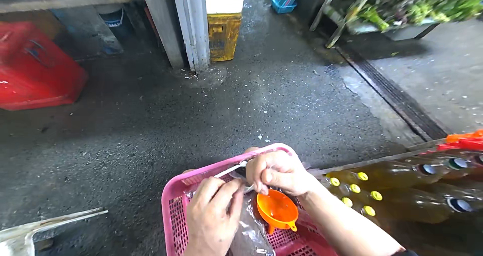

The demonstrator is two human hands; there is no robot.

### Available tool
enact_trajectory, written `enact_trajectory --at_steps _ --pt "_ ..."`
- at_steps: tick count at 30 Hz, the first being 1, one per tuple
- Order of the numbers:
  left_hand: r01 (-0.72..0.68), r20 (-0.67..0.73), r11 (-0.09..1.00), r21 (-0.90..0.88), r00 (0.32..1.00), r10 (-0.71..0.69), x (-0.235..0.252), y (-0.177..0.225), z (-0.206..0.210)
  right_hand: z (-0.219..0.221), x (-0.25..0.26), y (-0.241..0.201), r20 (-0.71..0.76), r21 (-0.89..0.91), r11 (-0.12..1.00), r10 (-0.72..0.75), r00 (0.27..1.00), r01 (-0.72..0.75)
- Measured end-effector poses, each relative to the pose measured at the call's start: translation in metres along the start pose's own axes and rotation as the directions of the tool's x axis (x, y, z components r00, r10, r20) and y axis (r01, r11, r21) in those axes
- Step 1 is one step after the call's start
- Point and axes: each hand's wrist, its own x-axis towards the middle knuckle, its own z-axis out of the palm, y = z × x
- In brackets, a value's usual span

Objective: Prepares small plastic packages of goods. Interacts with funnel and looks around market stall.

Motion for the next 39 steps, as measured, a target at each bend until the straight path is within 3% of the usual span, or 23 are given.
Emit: enact_trajectory --at_steps 4,6,8,11,13,16,18,20,23,29,31,35,37,39 --pt "0.038 -0.101 0.999 0.029 0.994 -0.035 0.021 -0.002 -0.016 0.015 0.004 0.013 -0.076 0.22 0.975 0.051 0.996 -0.034" --pt "0.042 -0.169 0.996 -0.085 0.984 -0.056 0.031 0.002 -0.021 0.027 0.007 0.017 -0.112 0.354 0.93 0.145 0.983 -0.097" --pt "-0.001 -0.213 0.977 -0.214 0.976 -0.045 0.028 0.007 -0.018 0.038 0.006 0.018 -0.059 0.451 0.876 0.217 0.974 -0.168" --pt "-0.157 -0.164 0.908 -0.388 0.981 0.1 0.011 0.012 -0.011 0.048 0.002 0.02 0.036 0.626 0.748 0.255 0.966 -0.221" --pt "-0.261 -0.076 0.813 -0.521 0.963 0.26 0.007 0.013 -0.01 0.047 -0.002 0.024 0.06 0.627 0.745 0.247 0.967 -0.229" --pt "-0.253 0.084 0.763 -0.595 0.924 0.372 0.009 0.009 -0.01 0.031 -0.002 0.024 0.035 0.402 0.902 0.158 0.987 -0.159" --pt "-0.211 0.151 0.808 -0.55 0.926 0.345 0.007 0.003 -0.006 0.013 -0.002 0.014 -0.023 0.148 0.984 0.101 0.995 -0.096" --pt "-0.164 0.188 0.863 -0.477 0.941 0.283 0.002 -0.004 0.0 0.0 -0.003 0.004 -0.085 -0.027 0.991 0.13 0.988 -0.133" --pt "-0.124 0.235 0.905 -0.407 0.943 0.235 -0.001 -0.008 0.006 -0.008 -0.005 -0.006 -0.14 -0.128 0.956 0.248 0.959 -0.266" --pt "-0.17 0.36 0.919 -0.355 0.882 0.303 -0.001 -0.013 0.007 -0.022 -0.007 -0.014 -0.007 -0.246 0.92 0.312 0.95 -0.304" --pt "-0.118 0.382 0.96 -0.253 0.9 0.211 -0.002 -0.01 0.008 -0.019 -0.007 -0.018 -0.041 -0.37 0.882 0.297 0.954 -0.291" --pt "0.041 0.354 0.996 -0.083 0.935 -0.009 -0.004 -0.005 0.016 -0.001 -0.007 -0.02 -0.194 -0.729 0.628 0.19 0.963 -0.271" --pt "0.111 0.309 0.986 -0.125 0.949 -0.068 -0.005 -0.002 0.019 0.009 -0.006 -0.018 -0.269 -0.735 0.605 0.153 0.951 -0.306" --pt "0.205 0.237 0.932 -0.299 0.962 -0.136 -0.005 0.0 0.022 0.017 -0.004 -0.016 -0.337 -0.66 0.662 0.162 0.927 -0.356"
